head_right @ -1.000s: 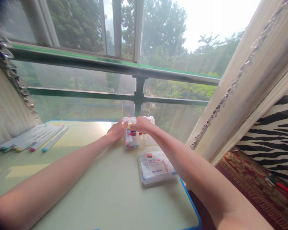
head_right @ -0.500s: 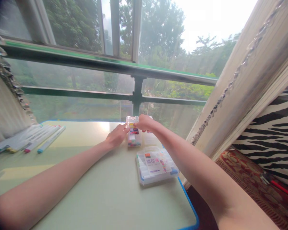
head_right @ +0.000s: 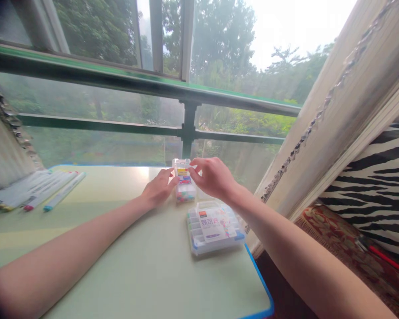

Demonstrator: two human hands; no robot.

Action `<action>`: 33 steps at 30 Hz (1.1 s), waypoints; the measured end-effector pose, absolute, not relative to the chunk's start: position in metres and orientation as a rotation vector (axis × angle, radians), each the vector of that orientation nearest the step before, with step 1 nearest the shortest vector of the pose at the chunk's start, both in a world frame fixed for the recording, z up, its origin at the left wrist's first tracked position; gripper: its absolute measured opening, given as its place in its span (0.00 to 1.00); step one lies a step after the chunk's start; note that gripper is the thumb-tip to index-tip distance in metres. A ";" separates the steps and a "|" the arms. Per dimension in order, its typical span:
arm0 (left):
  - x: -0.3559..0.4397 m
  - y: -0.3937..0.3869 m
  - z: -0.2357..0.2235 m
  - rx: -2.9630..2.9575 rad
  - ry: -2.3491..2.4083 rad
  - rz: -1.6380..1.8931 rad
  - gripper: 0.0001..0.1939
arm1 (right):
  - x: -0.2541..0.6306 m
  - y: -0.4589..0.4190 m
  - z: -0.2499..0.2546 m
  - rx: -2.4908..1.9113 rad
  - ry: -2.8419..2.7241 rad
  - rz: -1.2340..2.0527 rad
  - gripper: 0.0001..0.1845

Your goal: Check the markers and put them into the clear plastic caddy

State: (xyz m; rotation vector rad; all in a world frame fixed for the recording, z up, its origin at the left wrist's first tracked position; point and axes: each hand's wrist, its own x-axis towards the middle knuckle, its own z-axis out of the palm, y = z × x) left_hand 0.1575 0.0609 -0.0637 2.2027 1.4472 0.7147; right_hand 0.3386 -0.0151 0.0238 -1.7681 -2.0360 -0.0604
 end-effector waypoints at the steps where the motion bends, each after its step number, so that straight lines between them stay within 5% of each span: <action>1: 0.158 0.061 -0.064 2.199 1.452 0.718 0.34 | 0.345 -0.029 0.024 -1.711 -2.055 -0.096 0.17; 14: 0.159 0.062 -0.063 2.205 1.461 0.669 0.34 | 0.414 -0.103 -0.042 -1.643 -2.242 0.230 0.33; 33: 0.160 0.063 -0.065 2.218 1.487 0.723 0.29 | 0.396 -0.108 -0.063 -1.682 -2.216 -0.021 0.26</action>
